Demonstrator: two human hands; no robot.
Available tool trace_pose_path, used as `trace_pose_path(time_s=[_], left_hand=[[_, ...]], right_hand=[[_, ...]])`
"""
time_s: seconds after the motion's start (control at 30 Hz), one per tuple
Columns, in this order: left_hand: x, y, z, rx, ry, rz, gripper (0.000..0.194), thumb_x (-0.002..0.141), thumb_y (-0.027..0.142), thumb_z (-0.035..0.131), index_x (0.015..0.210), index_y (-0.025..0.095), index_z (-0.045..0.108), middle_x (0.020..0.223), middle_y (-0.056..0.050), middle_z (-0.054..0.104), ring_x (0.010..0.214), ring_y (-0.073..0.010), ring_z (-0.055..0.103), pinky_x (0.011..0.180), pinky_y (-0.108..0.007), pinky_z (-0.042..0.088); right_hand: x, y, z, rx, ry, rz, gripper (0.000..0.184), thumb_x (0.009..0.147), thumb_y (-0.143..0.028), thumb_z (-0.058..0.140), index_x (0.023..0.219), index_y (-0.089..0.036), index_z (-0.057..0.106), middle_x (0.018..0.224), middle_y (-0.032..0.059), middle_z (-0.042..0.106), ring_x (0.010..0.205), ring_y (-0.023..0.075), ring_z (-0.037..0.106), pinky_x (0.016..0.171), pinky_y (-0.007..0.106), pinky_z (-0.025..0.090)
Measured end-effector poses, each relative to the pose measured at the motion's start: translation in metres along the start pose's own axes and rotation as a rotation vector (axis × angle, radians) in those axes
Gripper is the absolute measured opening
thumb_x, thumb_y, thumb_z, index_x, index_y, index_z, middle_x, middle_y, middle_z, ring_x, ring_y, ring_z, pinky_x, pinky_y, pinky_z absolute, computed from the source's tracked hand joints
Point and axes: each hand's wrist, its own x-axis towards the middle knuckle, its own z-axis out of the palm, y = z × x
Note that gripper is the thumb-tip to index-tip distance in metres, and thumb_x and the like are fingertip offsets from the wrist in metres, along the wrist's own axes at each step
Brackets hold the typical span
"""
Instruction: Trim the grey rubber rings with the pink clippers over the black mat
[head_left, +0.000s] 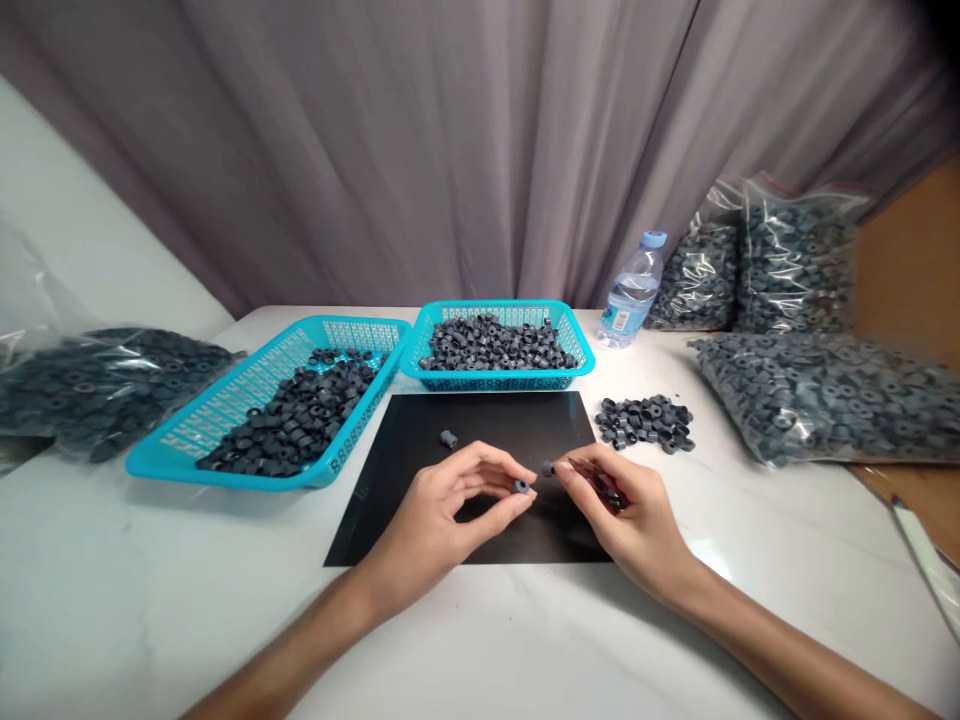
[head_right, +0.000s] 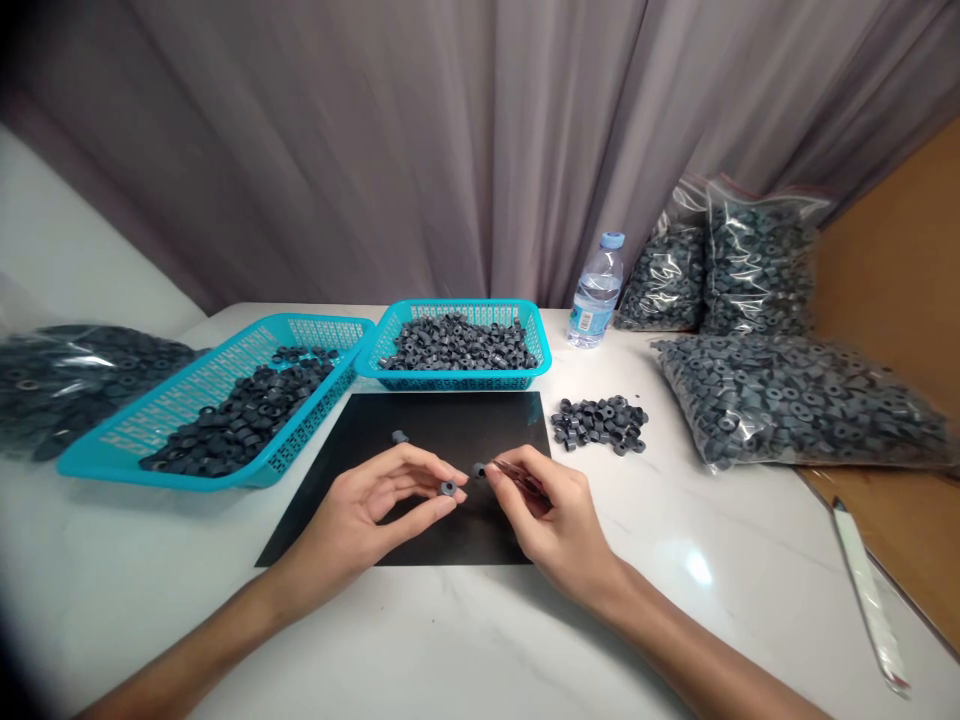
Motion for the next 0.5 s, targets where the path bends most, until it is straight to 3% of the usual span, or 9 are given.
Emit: trace_pose_path(time_s=[0.13,0.23,0.3,0.37,0.43,0.5], left_hand=[[0.0,0.001,0.0,0.077,0.011,0.055,0.014,0.091,0.027,0.07,0.103,0.021,0.066,0.105,-0.001,0.075,0.098,-0.0146,0.071,0.092,-0.025,0.056],[0.001,0.007,-0.006,0.29,0.057,0.138,0.013,0.092,0.027,0.068,0.104,0.024,0.066,0.104,0.0,0.075,0.094,-0.0151,0.072,0.089,-0.026,0.056],[0.003,0.011,-0.021,0.568,0.21,0.222,0.01,0.093,0.028,0.066,0.103,0.025,0.068,0.102,0.0,0.075,0.091,-0.017,0.071,0.09,-0.03,0.054],[0.004,0.013,-0.045,0.896,0.464,0.253,0.01,0.093,0.03,0.064,0.101,0.026,0.068,0.099,-0.002,0.074,0.091,-0.0221,0.071,0.091,-0.037,0.052],[0.006,0.013,-0.073,1.176,0.711,0.124,0.012,0.093,0.029,0.062,0.103,0.025,0.067,0.094,-0.006,0.073,0.088,-0.0293,0.07,0.084,-0.043,0.053],[0.007,0.012,-0.095,1.36,0.771,0.088,0.02,0.091,0.025,0.061,0.111,0.021,0.065,0.096,-0.012,0.072,0.095,-0.0366,0.068,0.084,-0.049,0.052]], right_hand=[[0.0,-0.002,-0.001,0.011,-0.019,0.001,0.02,0.099,-0.029,0.058,0.082,-0.019,0.062,0.062,-0.0049,0.049,0.053,0.0091,0.039,0.05,0.023,0.032],[-0.001,-0.001,-0.001,0.001,-0.023,0.012,0.019,0.099,-0.03,0.059,0.085,-0.018,0.063,0.063,-0.0046,0.05,0.054,0.0094,0.039,0.051,0.023,0.032],[-0.001,0.001,0.0,0.001,-0.025,0.021,0.019,0.099,-0.031,0.058,0.086,-0.019,0.063,0.063,-0.0045,0.049,0.054,0.0097,0.039,0.051,0.024,0.032],[-0.001,0.002,0.001,0.0,-0.027,0.026,0.02,0.099,-0.032,0.057,0.085,-0.019,0.062,0.063,-0.0044,0.047,0.055,0.0099,0.038,0.051,0.024,0.032],[-0.002,0.003,0.001,-0.005,-0.034,0.023,0.021,0.1,-0.033,0.057,0.085,-0.019,0.062,0.062,-0.0045,0.046,0.054,0.01,0.037,0.051,0.024,0.031],[-0.002,0.003,0.002,-0.008,-0.04,0.023,0.022,0.1,-0.034,0.057,0.085,-0.019,0.061,0.062,-0.0045,0.046,0.054,0.0099,0.037,0.051,0.024,0.031]])
